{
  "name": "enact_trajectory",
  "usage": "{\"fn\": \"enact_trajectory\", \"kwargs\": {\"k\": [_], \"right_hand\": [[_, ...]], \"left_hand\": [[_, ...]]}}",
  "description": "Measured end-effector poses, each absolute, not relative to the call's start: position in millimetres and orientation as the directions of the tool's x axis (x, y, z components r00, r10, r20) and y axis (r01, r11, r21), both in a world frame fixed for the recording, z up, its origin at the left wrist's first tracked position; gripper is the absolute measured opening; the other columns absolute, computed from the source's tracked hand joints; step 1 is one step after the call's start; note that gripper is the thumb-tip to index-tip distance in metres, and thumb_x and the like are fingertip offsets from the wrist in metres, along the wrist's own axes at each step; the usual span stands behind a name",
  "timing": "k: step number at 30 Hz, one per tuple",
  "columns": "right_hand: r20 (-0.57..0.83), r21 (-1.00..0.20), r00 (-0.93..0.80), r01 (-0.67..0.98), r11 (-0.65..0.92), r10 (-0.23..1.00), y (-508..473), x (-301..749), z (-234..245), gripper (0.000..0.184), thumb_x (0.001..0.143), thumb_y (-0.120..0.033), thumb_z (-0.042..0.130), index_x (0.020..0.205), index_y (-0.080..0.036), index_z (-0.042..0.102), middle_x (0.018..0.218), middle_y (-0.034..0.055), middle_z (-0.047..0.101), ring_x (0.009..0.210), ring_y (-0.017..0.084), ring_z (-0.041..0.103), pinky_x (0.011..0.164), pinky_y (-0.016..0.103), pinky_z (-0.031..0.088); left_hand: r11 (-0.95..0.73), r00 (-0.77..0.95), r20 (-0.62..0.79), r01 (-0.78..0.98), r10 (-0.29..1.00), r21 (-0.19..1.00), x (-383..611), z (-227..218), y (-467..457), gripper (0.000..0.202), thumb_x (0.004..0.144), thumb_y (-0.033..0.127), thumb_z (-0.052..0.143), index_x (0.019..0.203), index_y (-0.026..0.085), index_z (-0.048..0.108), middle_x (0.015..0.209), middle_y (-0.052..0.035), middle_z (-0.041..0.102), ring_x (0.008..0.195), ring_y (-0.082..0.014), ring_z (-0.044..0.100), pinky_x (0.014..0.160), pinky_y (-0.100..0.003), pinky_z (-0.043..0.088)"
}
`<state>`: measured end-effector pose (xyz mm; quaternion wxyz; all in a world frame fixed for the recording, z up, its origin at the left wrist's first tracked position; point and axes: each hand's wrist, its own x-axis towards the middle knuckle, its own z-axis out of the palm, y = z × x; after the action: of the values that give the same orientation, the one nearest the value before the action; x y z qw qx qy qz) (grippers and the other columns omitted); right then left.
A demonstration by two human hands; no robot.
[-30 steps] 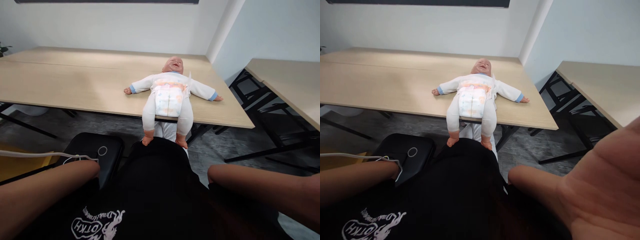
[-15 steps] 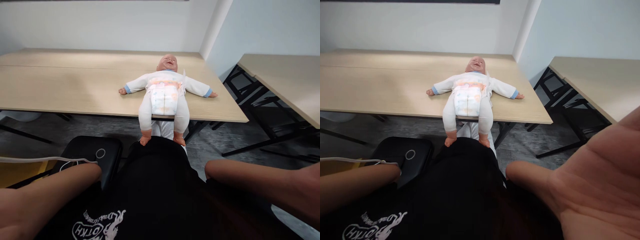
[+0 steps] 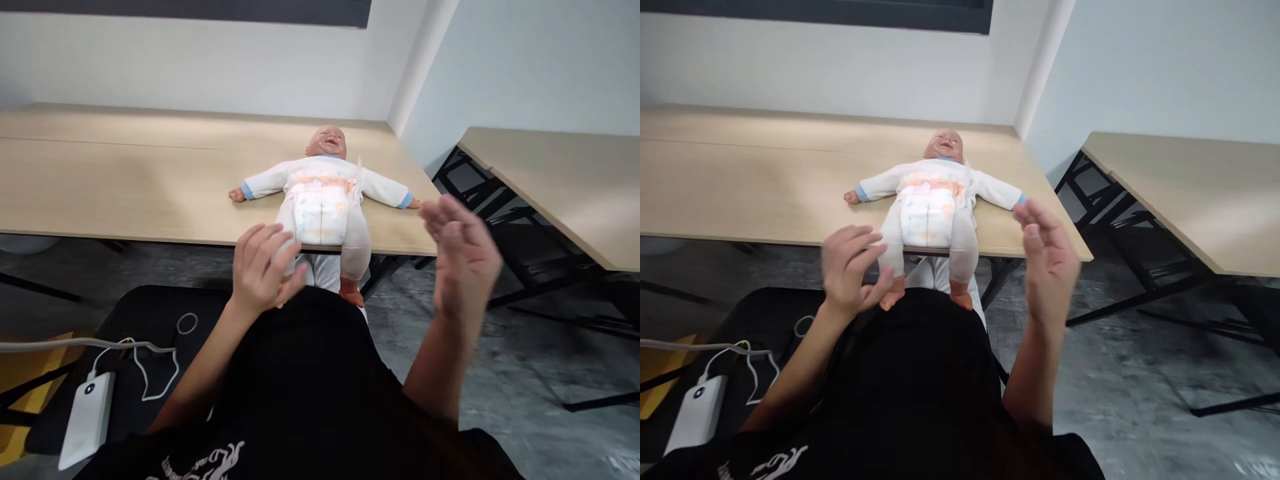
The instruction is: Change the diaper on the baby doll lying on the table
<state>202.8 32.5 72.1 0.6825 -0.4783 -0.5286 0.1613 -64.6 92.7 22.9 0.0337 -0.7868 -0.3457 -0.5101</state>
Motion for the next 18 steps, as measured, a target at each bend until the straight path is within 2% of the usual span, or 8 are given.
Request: {"fn": "enact_trajectory", "kwargs": {"k": [2,4,6,8,11,14,16,18], "right_hand": [[0.449,-0.886,0.407,0.315,0.34,0.795,53,209,42,0.042,0.095,-0.049,0.063,0.125,-0.019,0.065,0.128,0.0093,0.064,0.124,0.02,0.062,0.118,0.045,0.045],[0.376,-0.904,0.387,0.353,0.242,0.842,71,213,15,0.053,0.091,-0.056,0.065,0.126,-0.018,0.064,0.132,0.0115,0.063,0.126,0.024,0.061,0.118,0.048,0.044],[0.362,-0.898,0.362,0.381,0.217,0.859,87,212,-5,0.064,0.09,-0.061,0.063,0.135,-0.017,0.059,0.139,0.0135,0.058,0.13,0.026,0.058,0.119,0.049,0.043],[0.379,-0.881,0.342,0.418,0.222,0.86,99,206,-14,0.073,0.09,-0.065,0.061,0.143,-0.015,0.053,0.145,0.0147,0.053,0.135,0.027,0.053,0.121,0.049,0.041],[0.45,-0.818,0.252,0.502,0.282,0.857,115,189,-15,0.079,0.091,-0.068,0.056,0.149,-0.014,0.048,0.15,0.0146,0.048,0.141,0.028,0.047,0.124,0.049,0.037],[0.535,-0.693,0.126,0.63,0.349,0.835,122,174,-12,0.082,0.094,-0.068,0.051,0.155,-0.015,0.04,0.156,0.015,0.039,0.149,0.028,0.036,0.126,0.052,0.031],[0.565,-0.625,0.095,0.697,0.351,0.82,121,167,-13,0.08,0.097,-0.065,0.05,0.158,-0.016,0.035,0.16,0.0154,0.032,0.152,0.029,0.03,0.125,0.054,0.031],[0.596,-0.593,0.099,0.723,0.354,0.796,115,164,-15,0.072,0.099,-0.061,0.049,0.156,-0.018,0.039,0.16,0.0154,0.031,0.151,0.029,0.03,0.124,0.054,0.033]], "left_hand": [[-0.735,0.175,0.819,0.569,0.546,0.368,-66,17,115,0.023,0.098,0.04,0.056,0.115,0.024,0.063,0.116,-0.0085,0.067,0.12,-0.0283,0.06,0.107,-0.052,0.048],[-0.623,0.069,0.708,0.54,0.703,0.566,-67,8,139,0.03,0.101,0.044,0.051,0.119,0.022,0.06,0.12,-0.0109,0.066,0.119,-0.0273,0.061,0.106,-0.05,0.049],[-0.51,0.027,0.566,0.47,0.824,0.72,-66,-1,160,0.042,0.099,0.053,0.051,0.123,0.019,0.058,0.127,-0.0138,0.064,0.124,-0.0284,0.059,0.108,-0.05,0.048],[-0.458,0.061,0.476,0.406,0.877,0.791,-62,-7,174,0.053,0.098,0.058,0.051,0.132,0.018,0.055,0.136,-0.017,0.059,0.129,-0.0299,0.057,0.111,-0.05,0.046],[-0.5,0.173,0.473,0.403,0.864,0.767,-50,-5,178,0.064,0.097,0.059,0.053,0.146,0.019,0.044,0.149,-0.0181,0.05,0.14,-0.0314,0.048,0.119,-0.051,0.037],[-0.551,0.263,0.486,0.464,0.833,0.694,-38,-1,166,0.075,0.094,0.057,0.061,0.154,0.022,0.035,0.159,-0.0173,0.039,0.15,-0.0334,0.035,0.123,-0.053,0.031],[-0.564,0.274,0.499,0.51,0.822,0.65,-35,-1,156,0.076,0.092,0.055,0.066,0.155,0.024,0.035,0.163,-0.017,0.031,0.153,-0.0353,0.029,0.122,-0.054,0.033],[-0.582,0.242,0.549,0.539,0.8,0.609,-34,-5,146,0.064,0.093,0.05,0.066,0.148,0.025,0.044,0.162,-0.0161,0.031,0.153,-0.0345,0.03,0.121,-0.053,0.035]]}}
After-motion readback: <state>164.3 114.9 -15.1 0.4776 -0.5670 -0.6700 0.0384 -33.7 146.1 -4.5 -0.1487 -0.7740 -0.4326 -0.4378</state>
